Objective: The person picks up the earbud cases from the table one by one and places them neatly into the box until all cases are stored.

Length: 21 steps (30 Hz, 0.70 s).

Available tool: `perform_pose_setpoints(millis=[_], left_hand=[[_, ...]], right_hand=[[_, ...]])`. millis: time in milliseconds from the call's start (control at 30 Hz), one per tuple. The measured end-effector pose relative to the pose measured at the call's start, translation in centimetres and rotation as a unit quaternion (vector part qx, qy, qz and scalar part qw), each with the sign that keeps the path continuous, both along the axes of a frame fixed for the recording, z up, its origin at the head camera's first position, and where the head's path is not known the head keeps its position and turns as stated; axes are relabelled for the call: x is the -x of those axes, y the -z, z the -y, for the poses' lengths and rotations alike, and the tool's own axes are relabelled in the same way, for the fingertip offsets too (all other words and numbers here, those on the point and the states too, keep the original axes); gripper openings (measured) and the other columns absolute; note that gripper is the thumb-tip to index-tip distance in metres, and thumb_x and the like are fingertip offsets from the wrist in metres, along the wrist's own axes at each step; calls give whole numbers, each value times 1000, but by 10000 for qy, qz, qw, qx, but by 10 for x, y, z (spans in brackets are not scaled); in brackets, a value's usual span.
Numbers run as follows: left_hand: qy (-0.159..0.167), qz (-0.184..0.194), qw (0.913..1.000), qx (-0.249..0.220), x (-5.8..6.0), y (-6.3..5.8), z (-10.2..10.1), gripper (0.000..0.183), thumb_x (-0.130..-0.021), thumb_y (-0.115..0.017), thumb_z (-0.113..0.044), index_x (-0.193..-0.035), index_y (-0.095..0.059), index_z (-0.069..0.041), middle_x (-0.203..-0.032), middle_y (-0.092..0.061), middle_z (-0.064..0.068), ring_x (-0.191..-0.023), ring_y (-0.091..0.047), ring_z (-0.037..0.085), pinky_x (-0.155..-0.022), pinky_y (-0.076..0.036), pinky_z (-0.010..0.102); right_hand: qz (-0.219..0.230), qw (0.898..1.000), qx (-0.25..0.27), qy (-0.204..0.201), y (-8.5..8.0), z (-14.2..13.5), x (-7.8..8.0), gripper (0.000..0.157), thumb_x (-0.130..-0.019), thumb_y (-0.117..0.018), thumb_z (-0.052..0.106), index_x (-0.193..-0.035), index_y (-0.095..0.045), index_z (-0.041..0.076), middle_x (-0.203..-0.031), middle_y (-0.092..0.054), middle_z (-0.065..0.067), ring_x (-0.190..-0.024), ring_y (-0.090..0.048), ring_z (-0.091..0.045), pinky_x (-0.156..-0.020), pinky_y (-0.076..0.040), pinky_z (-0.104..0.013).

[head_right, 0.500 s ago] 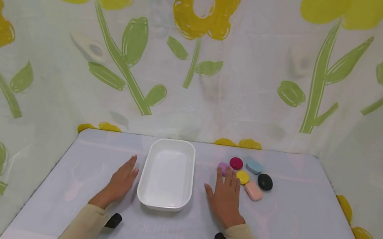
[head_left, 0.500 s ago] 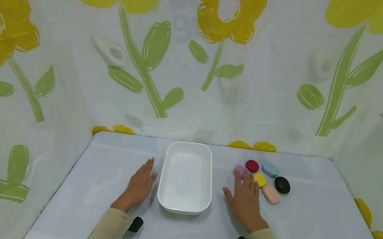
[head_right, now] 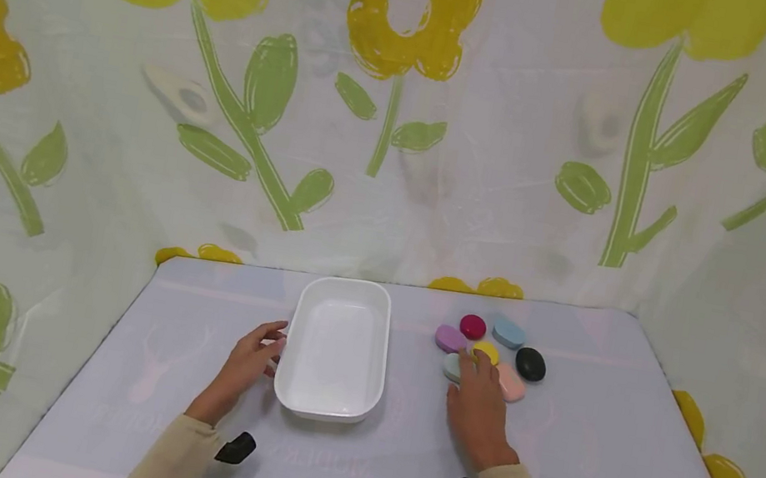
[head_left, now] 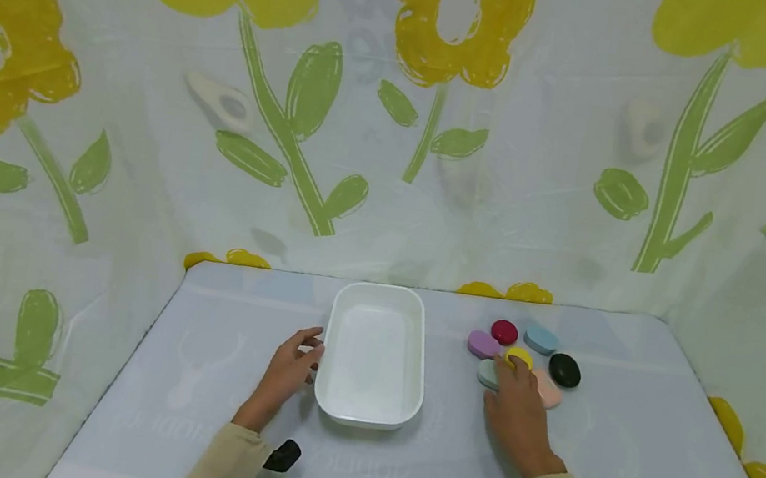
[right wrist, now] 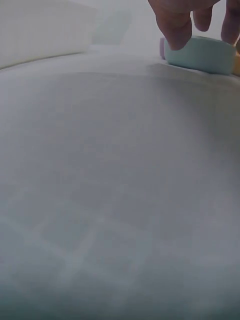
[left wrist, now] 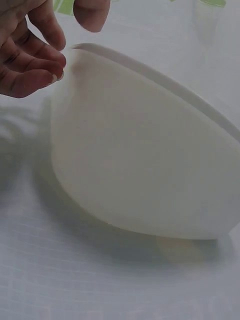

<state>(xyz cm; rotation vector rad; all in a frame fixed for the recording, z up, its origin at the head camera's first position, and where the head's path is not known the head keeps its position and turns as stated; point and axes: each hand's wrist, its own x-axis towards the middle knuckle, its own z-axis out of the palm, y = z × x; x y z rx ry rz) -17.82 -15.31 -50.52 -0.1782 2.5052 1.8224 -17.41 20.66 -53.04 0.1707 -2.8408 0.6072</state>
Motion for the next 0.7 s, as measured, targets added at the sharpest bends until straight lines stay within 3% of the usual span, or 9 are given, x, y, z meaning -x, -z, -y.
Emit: perform_pose_setpoints(millis=[233, 700], left_hand=[[-193, 164, 9995, -191, 0, 1, -7, 38, -92, -56, -12, -130, -52, -8, -105, -52, 10, -75, -56, 26, -54, -51, 35], [-168, 525, 9955, -765, 1, 2, -4, 37, -93, -57, -12, -129, -52, -12, -103, -50, 12, -61, -53, 22, -52, -49, 35]], right_hand=[[15, 9999, 129, -107, 0, -3, -1, 57, -80, -71, 8, -131, -47, -2, -125, -45, -20, -110, -45, -36, -91, -42, -50], [288, 9984, 378, -292, -5, -8, 4, 45, -82, -70, 5, -123, -52, -1, -121, -50, -17, -110, -46, -34, -94, -40, -49]])
